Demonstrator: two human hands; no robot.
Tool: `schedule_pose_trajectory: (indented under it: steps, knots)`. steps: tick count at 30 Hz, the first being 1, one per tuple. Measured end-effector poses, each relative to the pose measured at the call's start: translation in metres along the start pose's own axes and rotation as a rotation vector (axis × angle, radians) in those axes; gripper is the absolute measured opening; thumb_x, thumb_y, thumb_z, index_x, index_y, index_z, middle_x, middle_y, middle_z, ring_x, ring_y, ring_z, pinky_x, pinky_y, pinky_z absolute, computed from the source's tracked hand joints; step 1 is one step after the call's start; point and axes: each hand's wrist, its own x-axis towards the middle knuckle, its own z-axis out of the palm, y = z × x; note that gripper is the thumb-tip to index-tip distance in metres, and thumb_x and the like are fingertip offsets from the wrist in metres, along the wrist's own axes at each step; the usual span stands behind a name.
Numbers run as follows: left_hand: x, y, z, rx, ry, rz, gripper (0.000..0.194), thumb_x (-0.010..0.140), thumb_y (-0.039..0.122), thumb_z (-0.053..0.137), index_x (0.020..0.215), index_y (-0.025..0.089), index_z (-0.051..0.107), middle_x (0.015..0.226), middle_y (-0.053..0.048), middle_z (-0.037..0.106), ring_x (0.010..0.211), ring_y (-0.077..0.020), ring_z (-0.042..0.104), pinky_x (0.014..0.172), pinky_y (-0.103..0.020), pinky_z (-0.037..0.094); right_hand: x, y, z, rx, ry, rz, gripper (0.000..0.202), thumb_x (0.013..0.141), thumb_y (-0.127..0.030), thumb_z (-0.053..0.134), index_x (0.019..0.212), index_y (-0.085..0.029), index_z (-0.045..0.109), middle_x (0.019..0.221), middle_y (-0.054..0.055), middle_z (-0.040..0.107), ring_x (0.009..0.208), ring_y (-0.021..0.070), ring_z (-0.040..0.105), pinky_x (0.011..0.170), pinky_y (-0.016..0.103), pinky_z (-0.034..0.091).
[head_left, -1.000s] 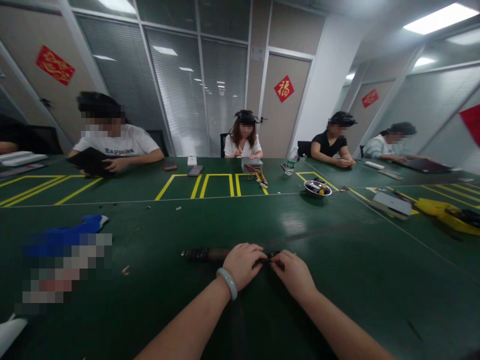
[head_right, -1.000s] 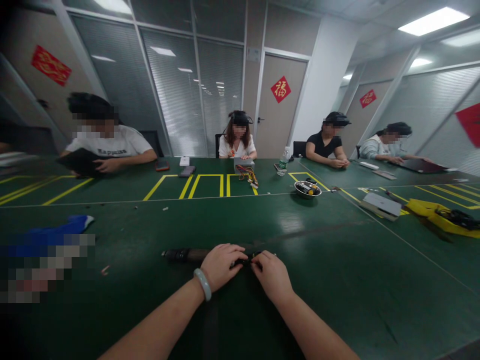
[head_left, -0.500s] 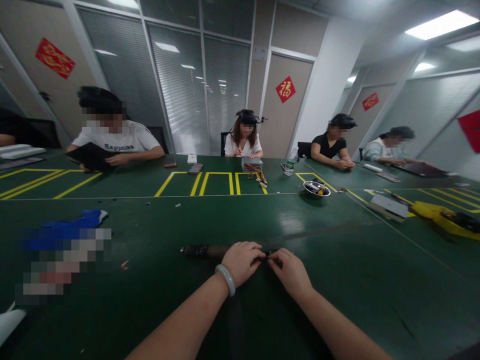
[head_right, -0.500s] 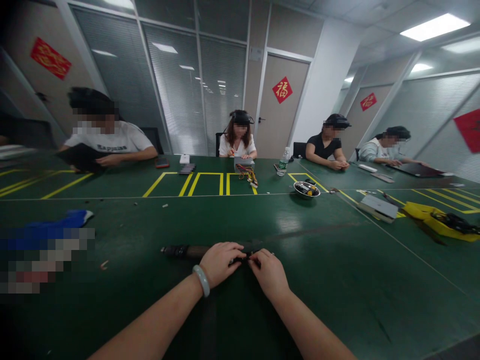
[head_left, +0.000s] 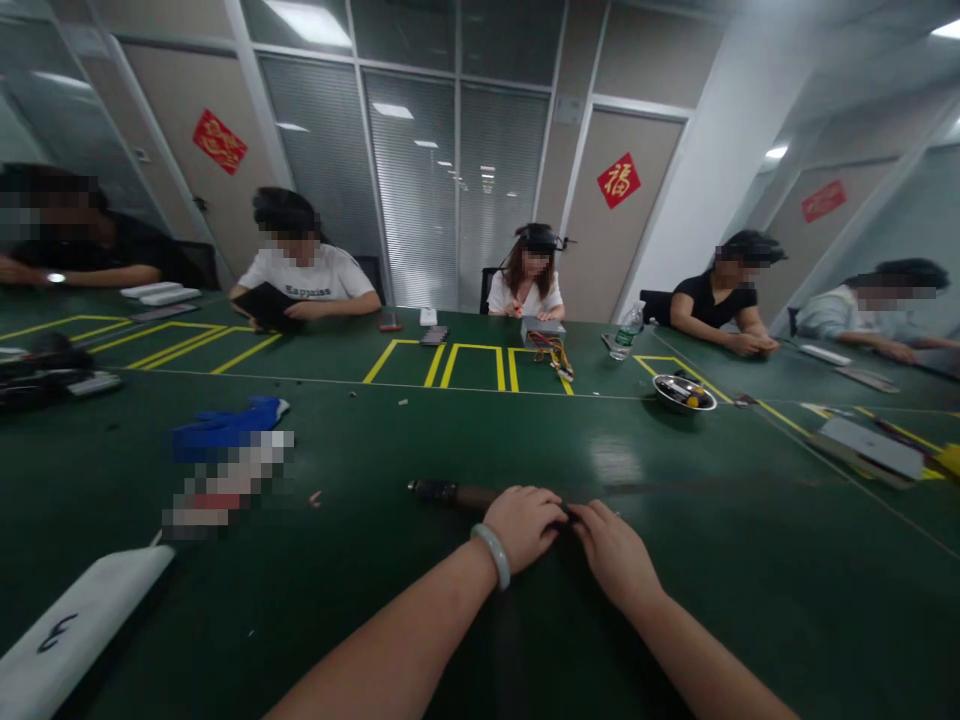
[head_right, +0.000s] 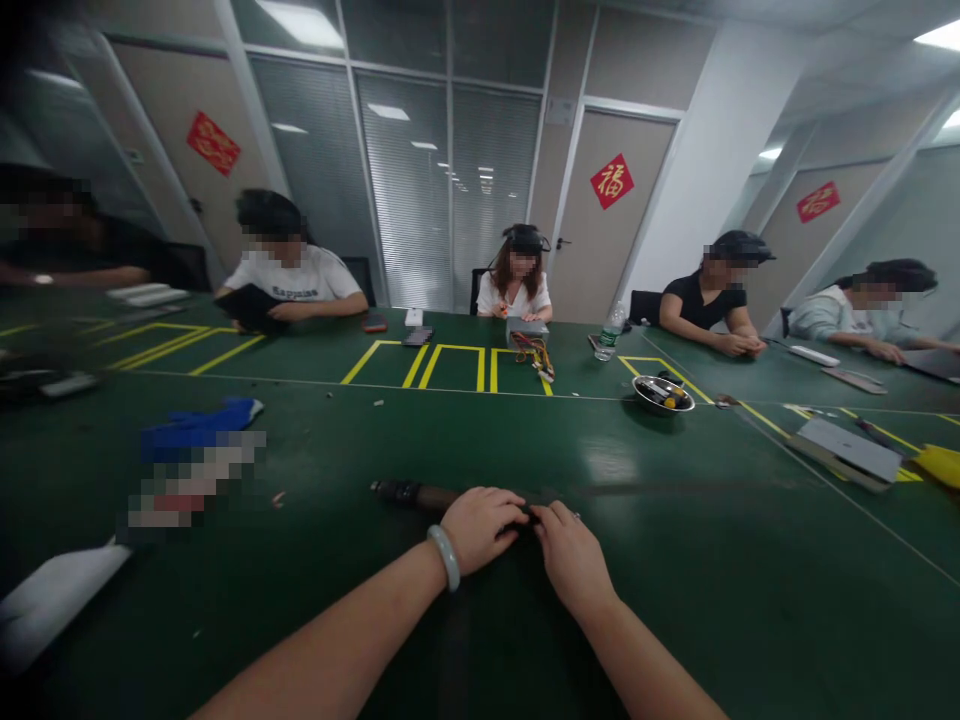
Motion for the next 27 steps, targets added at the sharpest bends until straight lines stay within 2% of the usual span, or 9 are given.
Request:
schedule_pose_trajectory:
  steps: [7,11,15,19,23,25,27]
  knots:
    - [-0.002,-0.004,0.002,0.039,-0.011,0.006,0.024,0.087,0.03,0.057,0.111,0.027,0.062,0.123,0.0,0.059,0.11,-0.0194,0.056,0.093,-0.037,0.042,0.003,0.001,0.01,-0.1,-0.002,-0.026,0.034,0.095,-0.023,0.031,0.116,-0.022,0.057,0.107,0.007,0.058,0.09,0.019,0.06,0.087,0.034,0.04]
    - [-0.003,-0.004,0.0,0.06,-0.002,0.033,0.03,0.087,0.03,0.057,0.116,0.027,0.059,0.132,0.0,0.055,0.115,-0.019,0.054,0.099,-0.037,0.039,0.004,0.003,0.013,-0.178,0.009,-0.044,0.033,0.093,-0.019,0.032,0.113,-0.02,0.058,0.105,0.008,0.058,0.086,0.0202,0.06,0.085,0.035,0.04]
    - [-0.004,0.001,-0.008,0.027,0.079,0.059,0.032,0.09,0.033,0.052,0.121,0.026,0.056,0.133,0.0,0.055,0.117,-0.0159,0.053,0.106,-0.037,0.033,0.01,0.004,0.011,-0.193,-0.019,-0.064,0.034,0.088,-0.011,0.034,0.109,-0.018,0.059,0.103,0.009,0.058,0.084,0.02,0.06,0.081,0.033,0.041]
    - [-0.005,0.005,-0.016,-0.025,0.167,0.071,0.03,0.093,0.032,0.047,0.121,0.027,0.056,0.126,0.001,0.06,0.115,-0.0132,0.054,0.108,-0.033,0.031,0.023,0.01,0.007,-0.172,-0.048,-0.077,0.035,0.087,-0.012,0.034,0.11,-0.02,0.059,0.103,0.008,0.058,0.084,0.0192,0.06,0.079,0.032,0.041]
    - [-0.007,0.004,-0.019,-0.034,0.187,0.053,0.032,0.093,0.031,0.047,0.123,0.027,0.056,0.125,0.0,0.061,0.117,-0.0144,0.053,0.109,-0.035,0.03,0.036,0.04,0.003,-0.171,-0.049,-0.053,0.036,0.091,-0.022,0.032,0.114,-0.022,0.06,0.105,0.009,0.058,0.083,0.0202,0.061,0.082,0.035,0.041]
    - [-0.007,0.003,-0.02,-0.043,0.192,0.027,0.033,0.092,0.031,0.048,0.124,0.028,0.055,0.125,-0.001,0.061,0.117,-0.0152,0.053,0.11,-0.038,0.029,0.037,0.072,-0.003,-0.174,-0.047,0.006,0.037,0.091,-0.027,0.033,0.114,-0.022,0.061,0.107,0.012,0.059,0.083,0.0218,0.062,0.084,0.038,0.042]
    - [-0.008,0.003,-0.02,-0.064,0.193,-0.007,0.036,0.092,0.031,0.048,0.127,0.028,0.053,0.127,-0.001,0.06,0.118,-0.0163,0.052,0.11,-0.04,0.028,0.03,0.116,-0.011,-0.179,-0.049,0.079,0.037,0.088,-0.028,0.036,0.113,-0.022,0.063,0.109,0.014,0.059,0.084,0.0234,0.062,0.081,0.04,0.044]
